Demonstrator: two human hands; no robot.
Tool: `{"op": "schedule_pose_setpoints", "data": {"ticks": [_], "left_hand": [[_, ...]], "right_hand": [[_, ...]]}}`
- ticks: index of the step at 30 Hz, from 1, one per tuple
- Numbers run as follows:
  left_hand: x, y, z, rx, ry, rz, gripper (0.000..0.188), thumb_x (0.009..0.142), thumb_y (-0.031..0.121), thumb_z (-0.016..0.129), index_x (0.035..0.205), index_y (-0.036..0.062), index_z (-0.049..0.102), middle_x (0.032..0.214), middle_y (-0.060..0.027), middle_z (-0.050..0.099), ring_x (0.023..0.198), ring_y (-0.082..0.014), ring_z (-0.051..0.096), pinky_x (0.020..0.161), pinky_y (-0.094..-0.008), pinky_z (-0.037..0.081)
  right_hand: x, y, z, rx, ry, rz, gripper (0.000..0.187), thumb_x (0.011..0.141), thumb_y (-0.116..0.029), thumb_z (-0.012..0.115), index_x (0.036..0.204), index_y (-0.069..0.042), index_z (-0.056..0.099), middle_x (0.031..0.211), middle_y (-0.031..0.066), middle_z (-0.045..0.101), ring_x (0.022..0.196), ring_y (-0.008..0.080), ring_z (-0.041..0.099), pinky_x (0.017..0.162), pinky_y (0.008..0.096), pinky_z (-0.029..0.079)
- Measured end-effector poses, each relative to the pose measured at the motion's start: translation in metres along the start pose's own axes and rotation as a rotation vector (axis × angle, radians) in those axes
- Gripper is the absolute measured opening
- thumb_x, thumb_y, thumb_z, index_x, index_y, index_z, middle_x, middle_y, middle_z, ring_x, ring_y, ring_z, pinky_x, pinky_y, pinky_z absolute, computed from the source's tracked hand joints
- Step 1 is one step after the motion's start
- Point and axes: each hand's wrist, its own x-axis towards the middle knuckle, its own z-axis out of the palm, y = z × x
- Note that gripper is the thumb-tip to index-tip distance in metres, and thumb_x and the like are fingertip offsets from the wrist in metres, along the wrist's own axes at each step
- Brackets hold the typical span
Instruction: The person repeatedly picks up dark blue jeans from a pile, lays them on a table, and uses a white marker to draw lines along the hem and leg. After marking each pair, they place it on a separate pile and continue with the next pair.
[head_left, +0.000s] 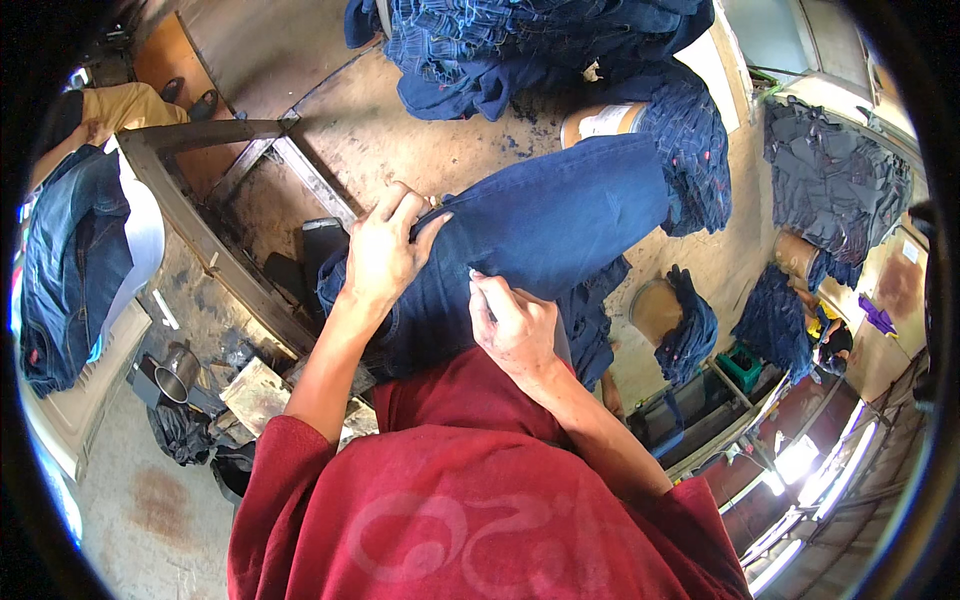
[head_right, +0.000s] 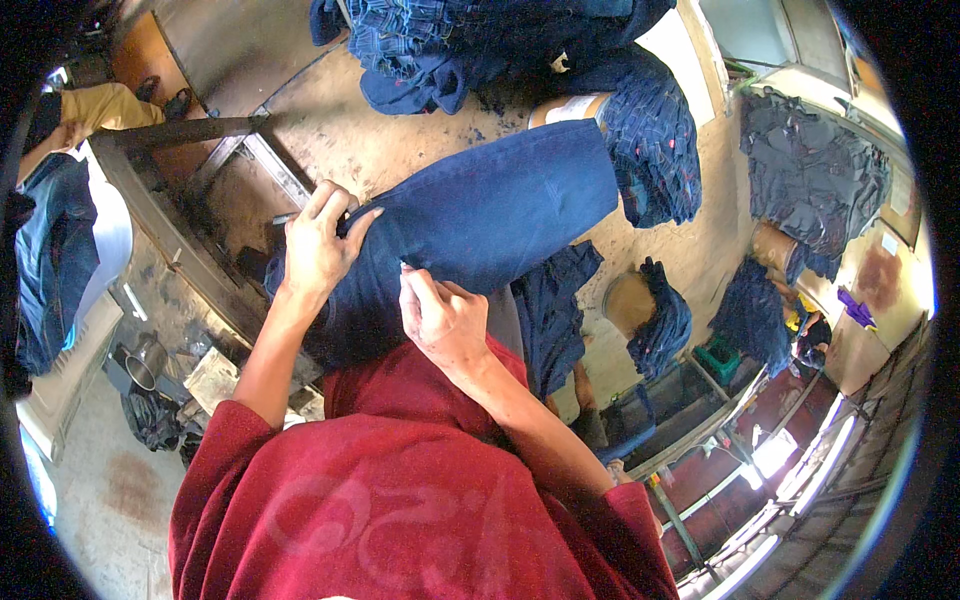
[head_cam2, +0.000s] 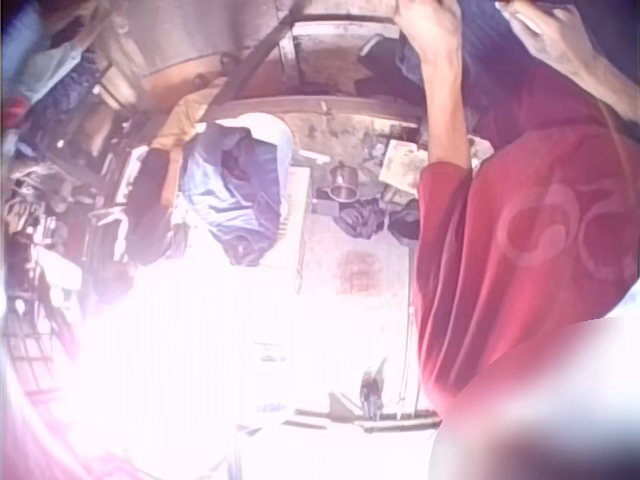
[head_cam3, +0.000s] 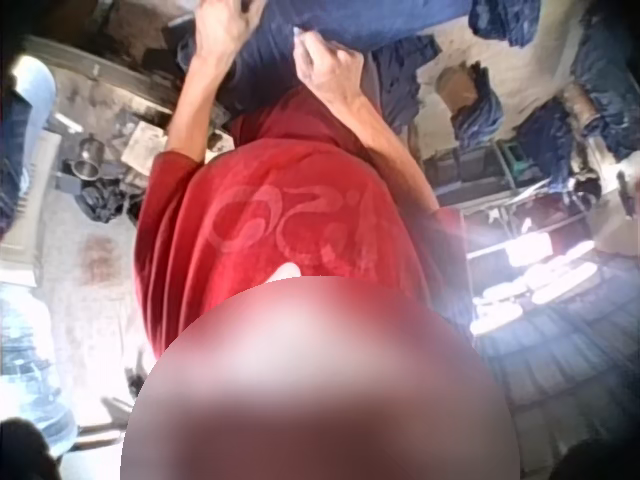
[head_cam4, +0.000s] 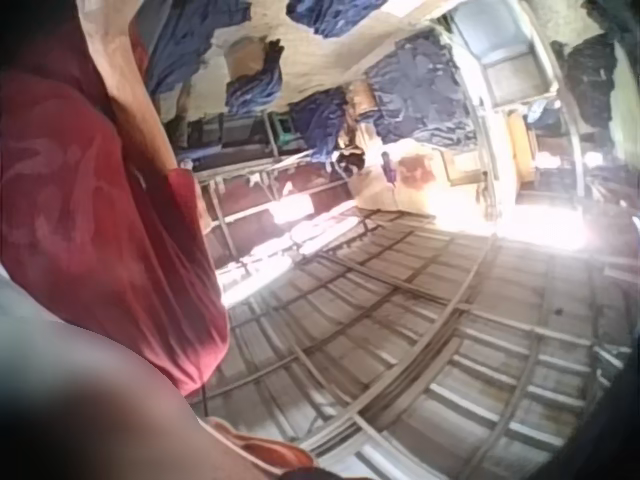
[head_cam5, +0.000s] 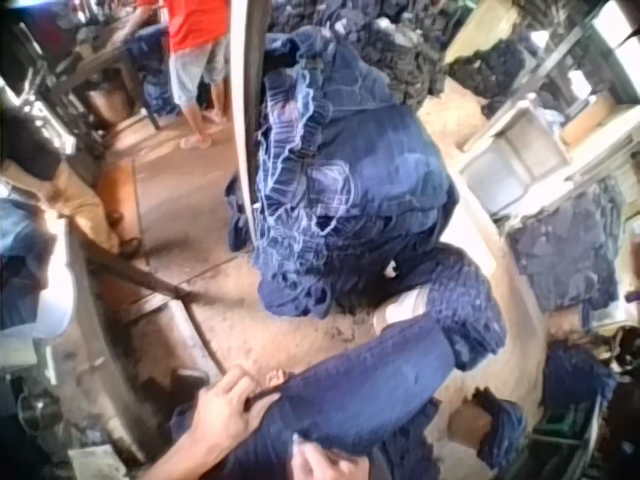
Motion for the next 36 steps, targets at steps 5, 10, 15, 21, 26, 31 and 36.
{"op": "schedule_pose_setpoints", "data": {"ticks": [5,10,15,21,26,31,36], "left_hand": [[0.003,0.004,-0.002,-0.006,0.023,0.015,0.031,0.088,0.023,0.092,0.093,0.0053,0.068,0.091,-0.011,0.065,0.069,-0.0354,0.069,0.062,-0.0418,0.059],[-0.002,0.0,0.001,-0.002,0.012,0.002,0.032,0.087,0.022,0.093,0.093,0.0044,0.067,0.092,-0.012,0.065,0.071,-0.0366,0.07,0.063,-0.0423,0.058],[0.001,0.001,0.0,0.019,-0.03,-0.041,0.036,0.085,0.026,0.095,0.096,0.0049,0.068,0.094,-0.0115,0.067,0.076,-0.0352,0.07,0.066,-0.0423,0.058],[-0.061,0.041,-0.066,0.264,0.269,-0.364,0.065,0.074,0.038,0.101,0.113,0.0,0.066,0.111,-0.0198,0.066,0.107,-0.0428,0.064,0.097,-0.0521,0.053],[-0.163,0.067,-0.053,0.194,0.212,-0.823,0.065,0.081,0.038,0.1,0.116,-0.0066,0.067,0.102,-0.0189,0.067,0.097,-0.0352,0.066,0.092,-0.0465,0.055],[-0.191,0.077,-0.006,0.34,0.434,-0.506,0.026,0.093,0.019,0.088,0.1,0.0019,0.07,0.096,-0.0152,0.067,0.095,-0.0362,0.066,0.089,-0.0495,0.051],[-0.191,0.096,0.004,0.359,0.53,-0.653,0.05,0.09,0.031,0.092,0.12,-0.0037,0.071,0.117,-0.0226,0.067,0.114,-0.0437,0.062,0.102,-0.0529,0.049]], "right_hand": [[0.0,0.0,-0.001,-0.051,-0.019,-0.021,0.012,0.097,-0.01,0.075,0.109,-0.009,0.073,0.069,0.0067,0.072,0.056,0.0236,0.071,0.049,0.0378,0.056],[-0.001,0.003,0.002,0.013,0.034,-0.001,0.013,0.098,-0.013,0.075,0.11,-0.01,0.073,0.07,0.0065,0.073,0.057,0.024,0.072,0.05,0.0382,0.057],[-0.007,0.005,-0.007,0.032,-0.068,0.064,0.015,0.098,-0.015,0.079,0.112,-0.012,0.073,0.073,0.0081,0.075,0.058,0.0254,0.074,0.052,0.0397,0.058],[-0.028,0.043,-0.055,0.436,0.139,0.398,0.017,0.107,-0.011,0.074,0.12,-0.001,0.074,0.09,0.0141,0.084,0.078,0.0188,0.083,0.067,0.0312,0.062],[-0.049,0.092,-0.082,0.579,0.101,0.538,0.018,0.109,-0.01,0.071,0.119,0.005,0.073,0.091,0.0123,0.083,0.082,0.0146,0.081,0.072,0.0291,0.063],[-0.061,0.103,-0.096,0.533,0.014,0.407,0.017,0.107,-0.01,0.072,0.118,0.004,0.072,0.089,0.0117,0.083,0.082,0.0166,0.082,0.073,0.0301,0.062],[-0.069,0.104,-0.114,0.495,-0.009,0.264,0.015,0.107,-0.012,0.072,0.119,-0.003,0.073,0.092,0.0148,0.083,0.082,0.0225,0.084,0.072,0.0328,0.062]]}}
